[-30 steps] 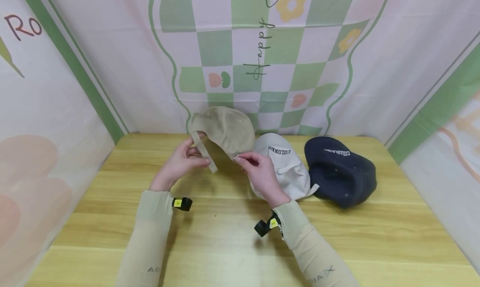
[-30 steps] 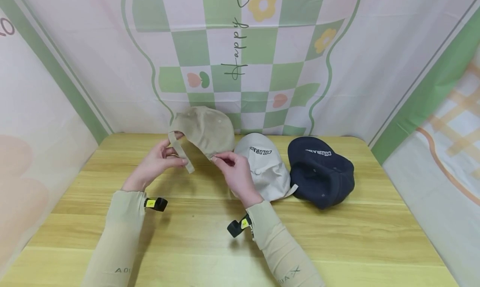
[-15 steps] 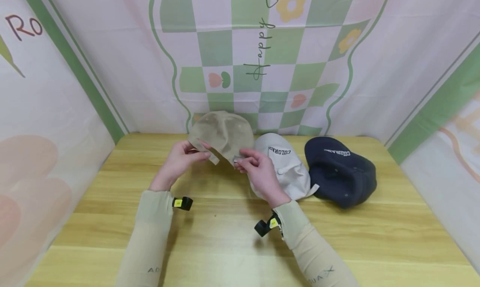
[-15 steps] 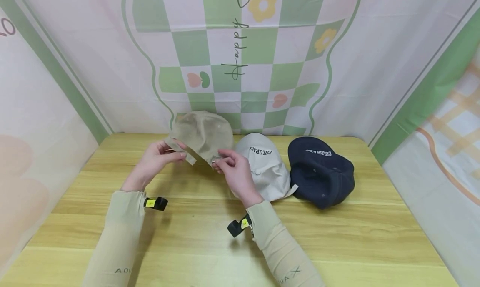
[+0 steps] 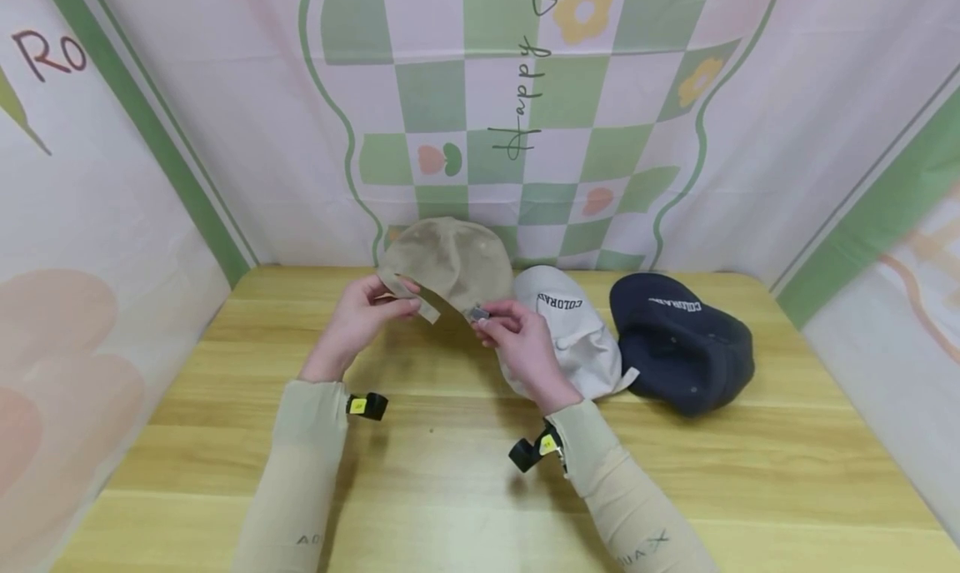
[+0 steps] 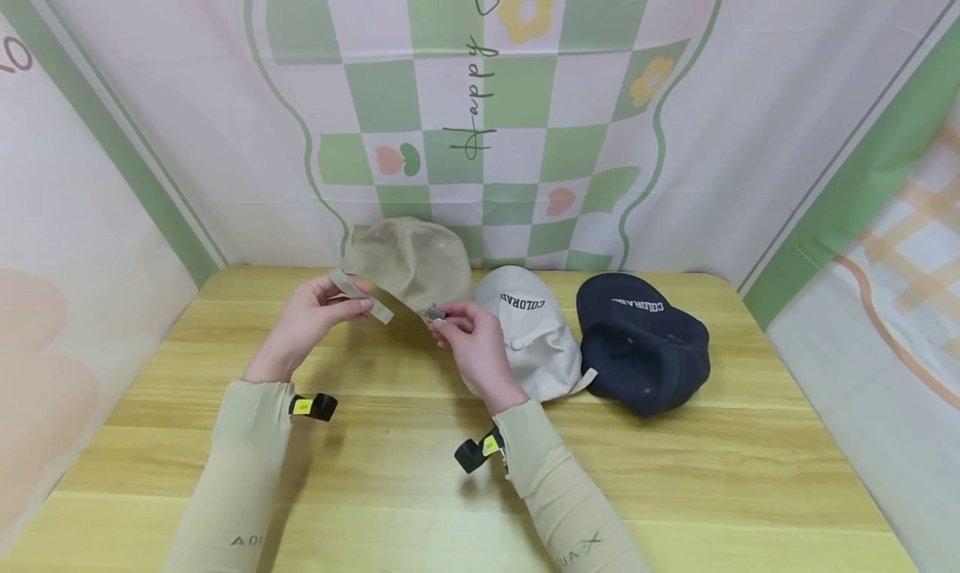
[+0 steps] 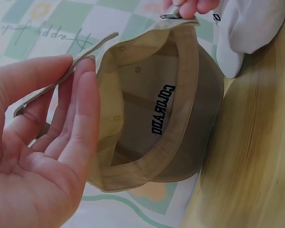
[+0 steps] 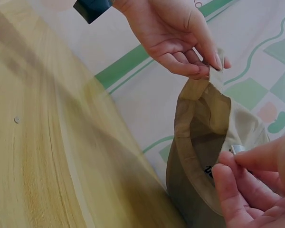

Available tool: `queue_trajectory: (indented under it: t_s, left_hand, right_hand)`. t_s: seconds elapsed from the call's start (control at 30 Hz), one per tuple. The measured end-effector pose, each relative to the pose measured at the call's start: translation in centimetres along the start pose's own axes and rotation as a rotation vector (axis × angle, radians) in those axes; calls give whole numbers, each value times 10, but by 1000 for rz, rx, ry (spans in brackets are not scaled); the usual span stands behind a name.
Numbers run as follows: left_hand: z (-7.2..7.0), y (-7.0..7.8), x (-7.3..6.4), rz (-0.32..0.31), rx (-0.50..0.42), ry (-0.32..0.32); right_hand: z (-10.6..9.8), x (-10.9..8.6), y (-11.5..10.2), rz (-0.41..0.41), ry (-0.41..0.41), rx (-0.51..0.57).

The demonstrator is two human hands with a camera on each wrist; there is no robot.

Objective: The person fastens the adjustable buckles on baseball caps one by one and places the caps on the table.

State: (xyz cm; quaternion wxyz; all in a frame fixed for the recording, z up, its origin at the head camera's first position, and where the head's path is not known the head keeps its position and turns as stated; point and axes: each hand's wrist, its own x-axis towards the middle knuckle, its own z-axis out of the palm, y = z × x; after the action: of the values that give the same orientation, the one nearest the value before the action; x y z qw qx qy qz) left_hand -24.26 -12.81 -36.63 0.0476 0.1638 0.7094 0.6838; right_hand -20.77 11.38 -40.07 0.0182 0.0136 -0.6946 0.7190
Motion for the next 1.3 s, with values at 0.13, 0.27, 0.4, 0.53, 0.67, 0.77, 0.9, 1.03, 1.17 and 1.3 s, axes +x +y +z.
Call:
queue_trajectory:
  t_s: [0.13, 0.27, 0.4, 0.53, 0.67, 0.77, 0.9, 1.03, 1.17, 1.3]
  left_hand:
    - [1, -1, 0, -2, -21, 0]
    - [4, 0, 0, -8, -53, 4]
    - [9, 1, 0, -15, -96, 13]
    - [13, 0, 1, -13, -124, 16]
    - [16, 0, 2, -12, -133, 21]
    - [17, -1, 2, -17, -126, 28]
    - [20, -1, 3, -16, -103, 36]
    - [25, -2, 4, -8, -100, 32]
    - [30, -3, 5, -7, -101, 37]
    - [34, -4, 5, -5, -96, 56]
  right_hand:
    - [0, -1, -1, -15, 20, 54]
    - [1, -2, -4, -28, 26, 72]
    - [1, -2, -6, -43, 30, 68]
    - [2, -2, -7, -60, 28, 69]
    - [3, -2, -9, -76, 29, 72]
    - [4, -3, -10, -88, 32, 76]
    - [4, -4, -12, -102, 33, 91]
    - [5, -4, -13, -108, 32, 100]
    - [6, -4, -13, -104, 33, 105]
    - [7, -3, -11, -106, 36, 116]
